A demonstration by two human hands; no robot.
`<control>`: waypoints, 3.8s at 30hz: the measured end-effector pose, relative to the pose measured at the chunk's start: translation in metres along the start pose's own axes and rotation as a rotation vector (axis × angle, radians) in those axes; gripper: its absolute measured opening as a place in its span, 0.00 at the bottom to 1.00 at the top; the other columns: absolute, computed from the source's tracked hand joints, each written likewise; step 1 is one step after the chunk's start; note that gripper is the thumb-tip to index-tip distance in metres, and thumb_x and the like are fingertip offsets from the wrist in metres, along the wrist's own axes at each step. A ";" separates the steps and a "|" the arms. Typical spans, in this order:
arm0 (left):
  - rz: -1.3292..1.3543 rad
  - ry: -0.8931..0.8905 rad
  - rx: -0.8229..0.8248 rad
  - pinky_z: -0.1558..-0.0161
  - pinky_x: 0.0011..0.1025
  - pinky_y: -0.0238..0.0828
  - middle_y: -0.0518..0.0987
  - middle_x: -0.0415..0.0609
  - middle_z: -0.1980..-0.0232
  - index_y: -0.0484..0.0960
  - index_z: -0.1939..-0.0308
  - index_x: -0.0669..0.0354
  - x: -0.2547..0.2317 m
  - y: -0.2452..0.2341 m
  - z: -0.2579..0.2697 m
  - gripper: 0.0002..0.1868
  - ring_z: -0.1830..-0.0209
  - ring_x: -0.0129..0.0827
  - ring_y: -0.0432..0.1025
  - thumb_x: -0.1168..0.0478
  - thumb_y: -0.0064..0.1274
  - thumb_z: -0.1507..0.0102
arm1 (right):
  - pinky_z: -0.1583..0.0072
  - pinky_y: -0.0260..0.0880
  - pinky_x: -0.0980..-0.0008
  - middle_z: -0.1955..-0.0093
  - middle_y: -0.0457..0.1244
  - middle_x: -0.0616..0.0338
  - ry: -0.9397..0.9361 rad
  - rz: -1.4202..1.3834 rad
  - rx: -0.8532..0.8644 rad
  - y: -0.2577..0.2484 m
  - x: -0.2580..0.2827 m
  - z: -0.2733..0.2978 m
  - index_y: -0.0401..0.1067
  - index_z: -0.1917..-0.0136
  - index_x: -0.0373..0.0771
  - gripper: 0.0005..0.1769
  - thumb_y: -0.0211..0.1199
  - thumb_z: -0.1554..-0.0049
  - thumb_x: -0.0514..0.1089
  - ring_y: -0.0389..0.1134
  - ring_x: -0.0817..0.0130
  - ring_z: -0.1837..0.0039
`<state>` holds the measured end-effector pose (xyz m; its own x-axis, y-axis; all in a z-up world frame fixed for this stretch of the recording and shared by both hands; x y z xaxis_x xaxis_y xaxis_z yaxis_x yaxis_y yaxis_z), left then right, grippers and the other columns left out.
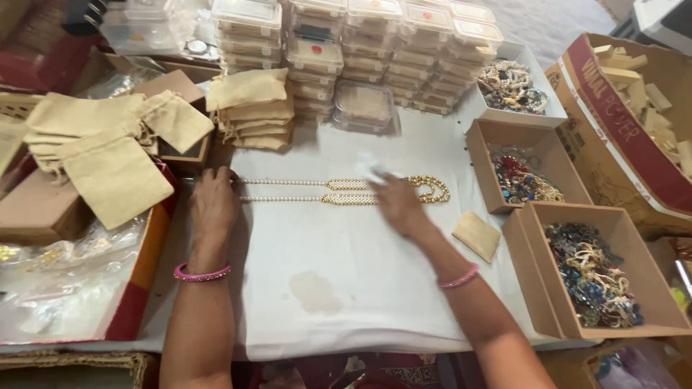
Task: The person cleans a small silver ring with a white cloth, places it into a clear plastic box, and then puts the box into a beige drawstring pouch. They then pick up a long pearl necklace, clean it with the cloth, and place it into a plastic box.
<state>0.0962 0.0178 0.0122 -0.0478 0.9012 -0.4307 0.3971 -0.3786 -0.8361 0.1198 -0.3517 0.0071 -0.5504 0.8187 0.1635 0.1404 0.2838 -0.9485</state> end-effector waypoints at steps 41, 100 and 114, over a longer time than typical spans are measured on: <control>-0.018 0.047 0.021 0.54 0.50 0.75 0.75 0.59 0.51 0.82 0.51 0.55 -0.016 -0.006 0.001 0.11 0.53 0.57 0.76 0.68 0.49 0.36 | 0.30 0.64 0.57 0.35 0.68 0.53 0.162 0.036 -0.223 -0.017 -0.045 0.015 0.79 0.40 0.47 0.24 0.55 0.44 0.30 0.66 0.54 0.34; -0.028 0.091 0.043 0.56 0.51 0.73 0.75 0.56 0.52 0.78 0.51 0.54 -0.005 0.015 -0.005 0.10 0.54 0.54 0.76 0.59 0.53 0.35 | 0.26 0.49 0.49 0.20 0.55 0.60 -0.021 -0.040 0.112 0.030 0.061 -0.042 0.69 0.29 0.47 0.23 0.52 0.37 0.43 0.54 0.54 0.22; -0.071 0.531 -0.295 0.49 0.45 0.68 0.79 0.54 0.46 0.82 0.51 0.55 -0.099 -0.027 0.027 0.15 0.48 0.47 0.74 0.56 0.54 0.40 | 0.33 0.63 0.53 0.37 0.68 0.48 0.003 -0.064 -0.289 -0.062 -0.004 0.006 0.77 0.42 0.38 0.20 0.60 0.47 0.33 0.67 0.47 0.35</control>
<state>0.0656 -0.0672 0.0682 0.3501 0.9328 -0.0857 0.6506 -0.3080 -0.6941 0.1083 -0.3758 0.0636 -0.5635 0.7960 0.2212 0.3346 0.4647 -0.8198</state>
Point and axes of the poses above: each hand's wrist, its own z-axis away from the middle knuckle, its own y-axis out of the palm, x = y × z, the point moved 10 cm from there along -z, towards the middle knuckle
